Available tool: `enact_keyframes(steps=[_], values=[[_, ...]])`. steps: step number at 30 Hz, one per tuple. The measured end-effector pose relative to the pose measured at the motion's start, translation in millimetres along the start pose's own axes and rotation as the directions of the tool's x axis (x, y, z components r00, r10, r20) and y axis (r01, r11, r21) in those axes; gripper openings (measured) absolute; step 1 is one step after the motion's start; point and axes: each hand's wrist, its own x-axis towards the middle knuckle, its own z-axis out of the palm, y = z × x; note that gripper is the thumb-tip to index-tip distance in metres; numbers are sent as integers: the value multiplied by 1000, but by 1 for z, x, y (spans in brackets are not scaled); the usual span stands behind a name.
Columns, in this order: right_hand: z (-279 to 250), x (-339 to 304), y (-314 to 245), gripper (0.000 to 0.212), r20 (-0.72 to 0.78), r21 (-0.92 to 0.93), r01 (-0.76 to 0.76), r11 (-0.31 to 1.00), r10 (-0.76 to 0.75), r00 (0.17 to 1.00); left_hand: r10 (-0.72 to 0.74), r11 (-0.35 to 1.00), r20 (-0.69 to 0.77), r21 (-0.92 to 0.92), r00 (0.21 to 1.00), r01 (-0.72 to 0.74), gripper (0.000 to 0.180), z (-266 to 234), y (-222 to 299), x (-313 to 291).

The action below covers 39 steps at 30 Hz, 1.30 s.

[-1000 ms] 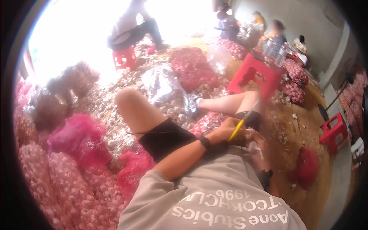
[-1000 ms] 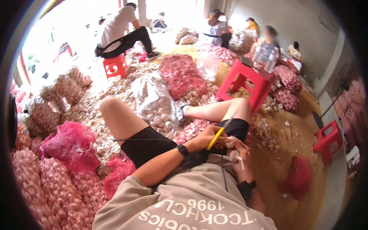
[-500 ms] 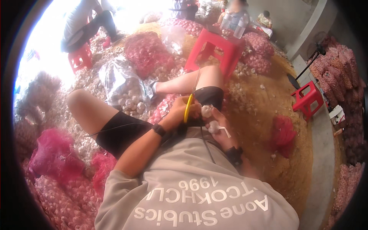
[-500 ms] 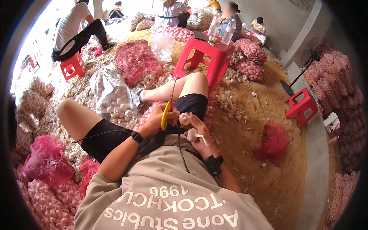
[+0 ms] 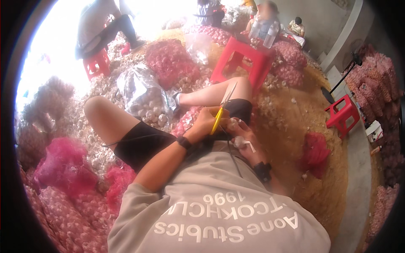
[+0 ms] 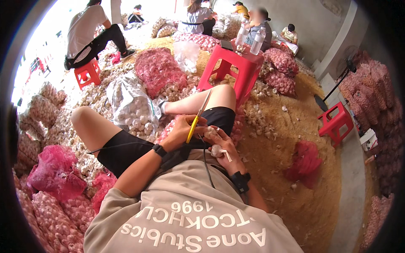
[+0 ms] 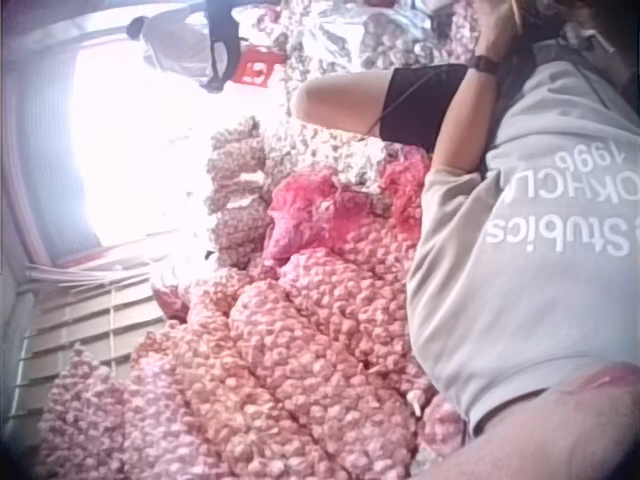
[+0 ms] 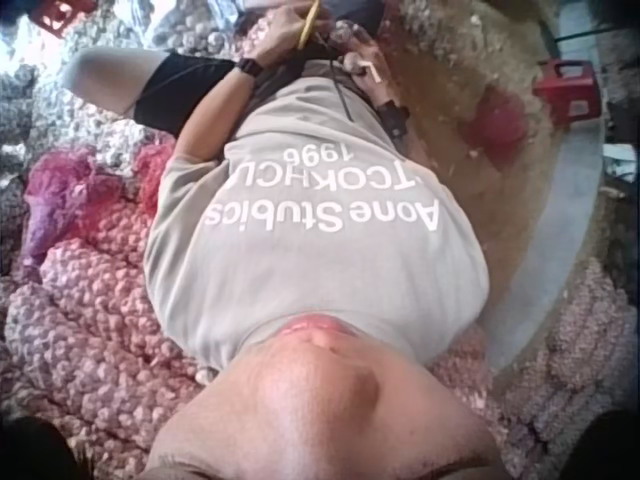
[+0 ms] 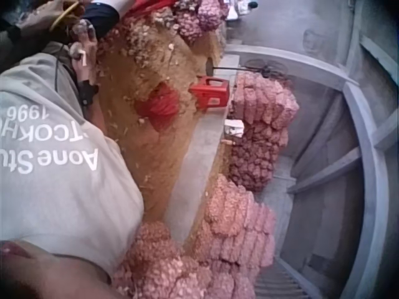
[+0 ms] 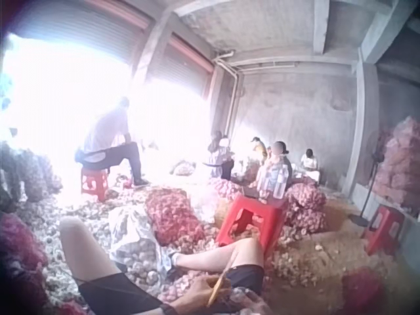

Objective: Trimming the stems and roots off of garlic bulbs using scissors.

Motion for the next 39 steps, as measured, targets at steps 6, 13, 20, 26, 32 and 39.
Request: enact_keyframes(steps=[6,13,20,26,32,39], values=[[-4,7,6,38,-5,-15,12,1000,-13,1000,66,986,0,155,998,-65,38,-2,5,0],[-11,8,9,36,15,-4,44,999,-44,999,81,993,63,77,995,-86,34,-2,1,2],[-8,7,7,36,-12,24,37,999,-37,999,48,998,149,-56,988,-39,27,2,11,-3],[0,-1,3,41,39,30,53,998,-54,998,-18,997,88,-74,996,25,28,0,10,-2],[6,-4,-1,48,77,32,49,998,-52,996,-30,999,190,18,981,27,40,2,7,0],[-3,5,7,49,36,-66,119,991,-117,993,34,999,220,-6,975,-33,27,0,-4,5]])
